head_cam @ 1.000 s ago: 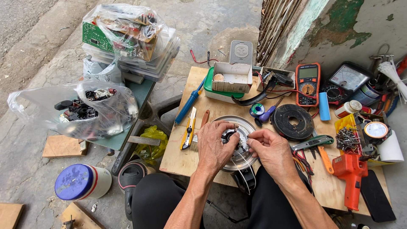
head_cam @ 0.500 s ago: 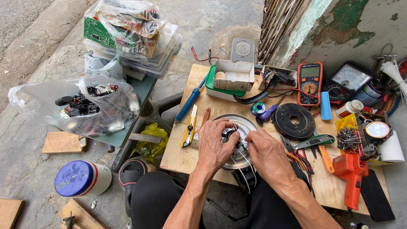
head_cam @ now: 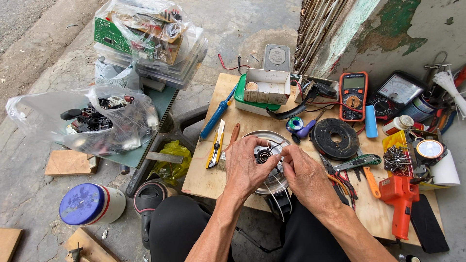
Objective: The person repairs the base of a stainless steel electric kettle. They use pliers to strip and twist wires, connect them to the heating element terminals, and secure the connections. The person also uses a screwdriver to tighten screws on the kettle base.
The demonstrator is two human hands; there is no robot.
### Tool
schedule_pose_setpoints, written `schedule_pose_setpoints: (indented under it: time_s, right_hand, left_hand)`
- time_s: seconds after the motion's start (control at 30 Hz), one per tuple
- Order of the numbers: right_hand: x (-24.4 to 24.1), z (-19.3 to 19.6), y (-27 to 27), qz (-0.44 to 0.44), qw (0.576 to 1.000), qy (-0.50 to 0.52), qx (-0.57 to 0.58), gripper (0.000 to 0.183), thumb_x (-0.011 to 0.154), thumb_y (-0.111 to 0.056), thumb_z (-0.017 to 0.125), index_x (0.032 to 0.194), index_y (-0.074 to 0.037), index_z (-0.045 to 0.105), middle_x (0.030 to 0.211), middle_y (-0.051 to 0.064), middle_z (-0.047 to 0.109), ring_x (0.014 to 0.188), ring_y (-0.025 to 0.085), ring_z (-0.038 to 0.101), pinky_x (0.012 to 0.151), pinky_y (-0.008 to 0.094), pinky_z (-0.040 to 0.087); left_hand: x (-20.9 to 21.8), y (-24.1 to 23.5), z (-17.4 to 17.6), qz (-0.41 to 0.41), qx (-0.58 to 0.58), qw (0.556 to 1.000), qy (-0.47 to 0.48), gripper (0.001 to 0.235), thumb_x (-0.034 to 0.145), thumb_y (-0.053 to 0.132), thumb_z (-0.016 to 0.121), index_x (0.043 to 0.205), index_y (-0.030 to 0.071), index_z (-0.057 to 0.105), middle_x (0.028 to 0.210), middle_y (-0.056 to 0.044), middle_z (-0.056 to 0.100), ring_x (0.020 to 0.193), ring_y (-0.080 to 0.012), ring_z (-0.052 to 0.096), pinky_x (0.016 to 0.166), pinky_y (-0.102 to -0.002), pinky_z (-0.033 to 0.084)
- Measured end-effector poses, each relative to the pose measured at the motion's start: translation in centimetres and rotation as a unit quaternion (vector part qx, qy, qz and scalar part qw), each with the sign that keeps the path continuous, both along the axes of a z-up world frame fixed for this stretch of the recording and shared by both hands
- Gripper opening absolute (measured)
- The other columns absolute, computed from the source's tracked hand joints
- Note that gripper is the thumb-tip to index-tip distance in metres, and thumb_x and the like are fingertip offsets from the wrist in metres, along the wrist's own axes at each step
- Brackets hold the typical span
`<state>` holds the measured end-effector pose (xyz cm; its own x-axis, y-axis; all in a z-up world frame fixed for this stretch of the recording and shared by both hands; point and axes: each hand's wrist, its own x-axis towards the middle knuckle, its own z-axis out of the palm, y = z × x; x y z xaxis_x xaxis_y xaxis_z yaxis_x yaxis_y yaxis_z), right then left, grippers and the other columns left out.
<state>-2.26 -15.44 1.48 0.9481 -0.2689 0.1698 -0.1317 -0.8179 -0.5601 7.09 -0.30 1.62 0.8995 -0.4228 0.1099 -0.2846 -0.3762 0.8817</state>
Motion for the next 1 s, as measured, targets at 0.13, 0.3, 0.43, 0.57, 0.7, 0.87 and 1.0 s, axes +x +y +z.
schedule_pose_setpoints:
  time_s: [0.13, 0.3, 0.43, 0.57, 0.7, 0.87, 1.0]
  right_hand:
    - [0.3, 0.3, -0.2, 0.004, 1.0, 0.009, -0.006, 0.027, 0.091, -0.005, 0.066, 0.111, -0.022, 0.06, 0.084, 0.005, 0.069, 0.079, 0.025, 0.07, 0.076, 0.038, 0.058]
    - [0.4, 1.0, 0.2, -0.057, 0.994, 0.029, 0.088, 0.028, 0.089, -0.007, 0.068, 0.112, -0.021, 0.061, 0.083, 0.005, 0.074, 0.07, 0.018, 0.069, 0.068, 0.035, 0.057]
    - [0.9, 0.2, -0.2, -0.101, 0.966, 0.016, 0.238, 0.028, 0.086, -0.004, 0.072, 0.11, -0.015, 0.064, 0.08, 0.002, 0.073, 0.066, 0.009, 0.061, 0.064, 0.024, 0.053]
    - [1.2, 0.0, -0.2, -0.13, 0.946, 0.009, 0.297, 0.024, 0.084, 0.0, 0.074, 0.105, -0.01, 0.069, 0.082, 0.006, 0.074, 0.066, 0.008, 0.063, 0.063, 0.021, 0.054]
    - [1.3, 0.7, 0.3, -0.131, 0.955, 0.025, 0.266, 0.021, 0.084, -0.001, 0.074, 0.103, -0.009, 0.07, 0.082, 0.006, 0.073, 0.065, 0.009, 0.063, 0.061, 0.024, 0.054]
    - [1.1, 1.7, 1.1, -0.1, 0.968, 0.079, 0.215, 0.021, 0.084, -0.005, 0.074, 0.102, -0.013, 0.07, 0.082, 0.005, 0.074, 0.066, 0.012, 0.064, 0.063, 0.027, 0.055]
    - [0.7, 3.7, 2.5, -0.071, 0.973, 0.154, 0.158, 0.008, 0.09, -0.013, 0.065, 0.093, -0.021, 0.066, 0.081, -0.007, 0.066, 0.071, 0.008, 0.056, 0.071, 0.025, 0.049]
  left_hand:
    - [0.2, -0.2, -1.2, -0.002, -0.003, 1.0, -0.004, 0.04, 0.077, 0.054, 0.08, 0.106, 0.028, 0.071, 0.124, -0.008, 0.07, 0.136, -0.0265, 0.056, 0.113, -0.051, 0.034]
    - [0.3, -0.5, -2.3, -0.007, 0.003, 1.0, -0.007, 0.04, 0.077, 0.05, 0.08, 0.109, 0.027, 0.07, 0.13, -0.01, 0.067, 0.136, -0.0301, 0.054, 0.113, -0.053, 0.033]
    - [0.3, -0.6, -2.3, -0.009, 0.009, 1.0, -0.013, 0.04, 0.078, 0.049, 0.079, 0.109, 0.026, 0.07, 0.131, -0.011, 0.066, 0.137, -0.0304, 0.053, 0.113, -0.053, 0.033]
    - [0.2, -0.8, -3.0, 0.004, 0.002, 0.999, -0.033, 0.038, 0.078, 0.05, 0.08, 0.107, 0.027, 0.069, 0.13, -0.009, 0.066, 0.135, -0.0281, 0.054, 0.112, -0.049, 0.033]
    - [-0.3, -0.1, -2.3, 0.011, 0.0, 1.0, -0.021, 0.033, 0.085, 0.049, 0.075, 0.108, 0.025, 0.069, 0.134, -0.01, 0.065, 0.137, -0.029, 0.054, 0.113, -0.051, 0.032]
    - [-2.2, 1.2, -2.5, 0.065, -0.013, 0.998, 0.008, 0.025, 0.092, 0.047, 0.068, 0.107, 0.027, 0.07, 0.137, -0.007, 0.064, 0.138, -0.0269, 0.052, 0.115, -0.048, 0.028]
    - [-4.3, 1.8, -2.0, 0.114, -0.006, 0.993, 0.027, 0.033, 0.092, 0.045, 0.059, 0.117, 0.026, 0.071, 0.145, -0.004, 0.059, 0.139, -0.0224, 0.048, 0.108, -0.05, 0.031]
